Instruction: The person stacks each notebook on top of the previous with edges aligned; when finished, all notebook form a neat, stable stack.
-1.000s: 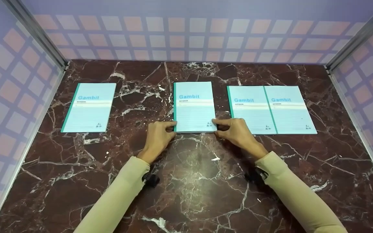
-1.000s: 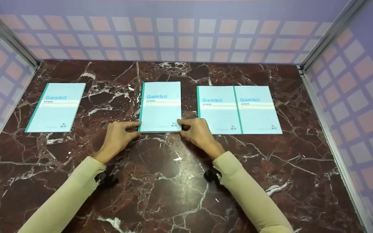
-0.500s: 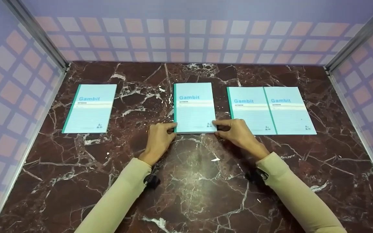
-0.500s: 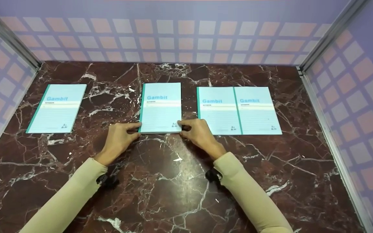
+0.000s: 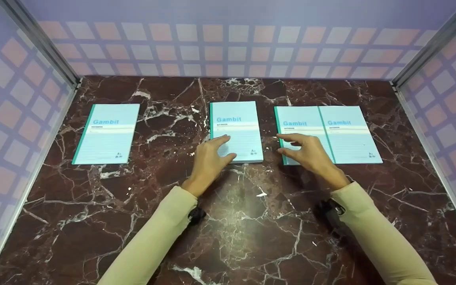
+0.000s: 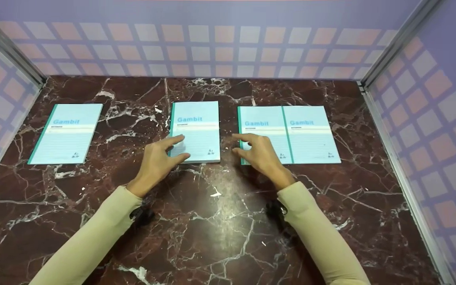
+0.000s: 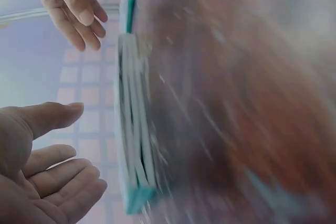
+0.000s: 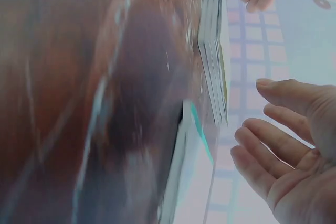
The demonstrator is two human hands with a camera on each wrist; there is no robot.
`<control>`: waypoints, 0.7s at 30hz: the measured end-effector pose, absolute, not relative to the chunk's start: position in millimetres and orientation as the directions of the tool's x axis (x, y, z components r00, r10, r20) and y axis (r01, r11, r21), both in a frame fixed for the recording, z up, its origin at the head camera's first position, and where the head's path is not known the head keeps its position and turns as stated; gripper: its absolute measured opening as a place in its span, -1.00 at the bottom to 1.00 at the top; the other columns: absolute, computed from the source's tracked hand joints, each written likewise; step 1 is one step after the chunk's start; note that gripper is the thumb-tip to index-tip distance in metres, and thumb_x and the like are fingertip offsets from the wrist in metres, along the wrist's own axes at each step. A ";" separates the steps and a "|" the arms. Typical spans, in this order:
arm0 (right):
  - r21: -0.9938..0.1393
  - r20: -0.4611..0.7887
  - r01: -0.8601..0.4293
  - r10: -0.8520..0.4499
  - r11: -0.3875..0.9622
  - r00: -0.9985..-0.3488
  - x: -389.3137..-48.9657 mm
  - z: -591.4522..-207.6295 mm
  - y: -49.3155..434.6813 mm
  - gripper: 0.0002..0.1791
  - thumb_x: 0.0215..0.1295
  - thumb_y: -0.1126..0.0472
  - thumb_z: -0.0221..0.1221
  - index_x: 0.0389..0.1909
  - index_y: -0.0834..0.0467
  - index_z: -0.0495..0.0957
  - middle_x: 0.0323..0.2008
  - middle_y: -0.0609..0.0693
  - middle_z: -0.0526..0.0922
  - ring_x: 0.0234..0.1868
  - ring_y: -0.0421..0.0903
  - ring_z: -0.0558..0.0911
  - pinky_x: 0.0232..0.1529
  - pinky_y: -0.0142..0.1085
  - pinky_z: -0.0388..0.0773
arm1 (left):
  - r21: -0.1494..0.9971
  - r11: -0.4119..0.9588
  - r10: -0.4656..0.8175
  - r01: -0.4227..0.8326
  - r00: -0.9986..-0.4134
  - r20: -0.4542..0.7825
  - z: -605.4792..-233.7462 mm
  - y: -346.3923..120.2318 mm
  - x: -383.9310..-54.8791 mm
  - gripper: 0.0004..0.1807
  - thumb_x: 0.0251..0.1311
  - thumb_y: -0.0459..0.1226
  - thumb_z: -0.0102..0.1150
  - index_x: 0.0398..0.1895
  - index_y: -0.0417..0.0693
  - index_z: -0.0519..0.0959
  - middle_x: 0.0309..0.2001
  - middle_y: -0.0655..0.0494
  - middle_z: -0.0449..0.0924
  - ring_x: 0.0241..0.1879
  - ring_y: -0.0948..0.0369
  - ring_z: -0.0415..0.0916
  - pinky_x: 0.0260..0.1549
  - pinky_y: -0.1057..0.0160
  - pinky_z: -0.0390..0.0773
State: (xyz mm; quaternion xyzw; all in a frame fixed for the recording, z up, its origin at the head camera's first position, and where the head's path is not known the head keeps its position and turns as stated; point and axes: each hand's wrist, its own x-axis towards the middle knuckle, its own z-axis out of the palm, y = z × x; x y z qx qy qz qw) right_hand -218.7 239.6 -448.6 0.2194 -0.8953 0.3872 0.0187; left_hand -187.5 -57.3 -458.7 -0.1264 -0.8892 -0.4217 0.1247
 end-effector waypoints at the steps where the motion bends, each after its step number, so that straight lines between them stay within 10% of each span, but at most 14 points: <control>1: -0.685 0.210 -0.407 -0.371 0.605 -0.905 -219.4 -448.2 243.4 -0.52 0.33 0.33 0.46 0.25 0.29 0.67 0.16 0.25 0.71 0.16 0.28 0.70 0.18 0.12 0.66 | 0.724 0.600 0.126 0.340 -0.934 0.334 -457.1 -52.8 -188.5 -0.50 0.11 -0.38 0.60 0.13 -0.36 0.71 0.15 -0.24 0.69 0.19 -0.16 0.65 0.27 0.01 0.59; 17: -0.667 0.174 -0.278 -0.219 0.691 -0.960 -216.6 -449.2 307.7 -0.51 0.41 0.28 0.40 0.32 0.30 0.62 0.26 0.32 0.63 0.19 0.46 0.62 0.18 0.26 0.60 | 0.805 0.470 0.231 0.361 -0.931 0.282 -455.2 25.2 -194.6 -0.54 0.19 -0.37 0.55 0.17 -0.32 0.71 0.08 -0.16 0.75 -0.37 -0.05 0.67 -0.15 0.24 0.70; 21: -0.653 0.190 -0.288 -0.217 0.700 -0.958 -214.7 -453.0 320.3 -0.50 0.41 0.32 0.39 0.33 0.31 0.61 0.28 0.35 0.61 0.18 0.51 0.60 0.15 0.29 0.60 | 0.814 0.461 0.248 0.353 -0.932 0.264 -457.9 42.3 -194.7 -0.54 0.20 -0.37 0.55 0.17 -0.31 0.71 0.10 -0.14 0.75 -0.25 -0.04 0.74 -0.05 0.24 0.70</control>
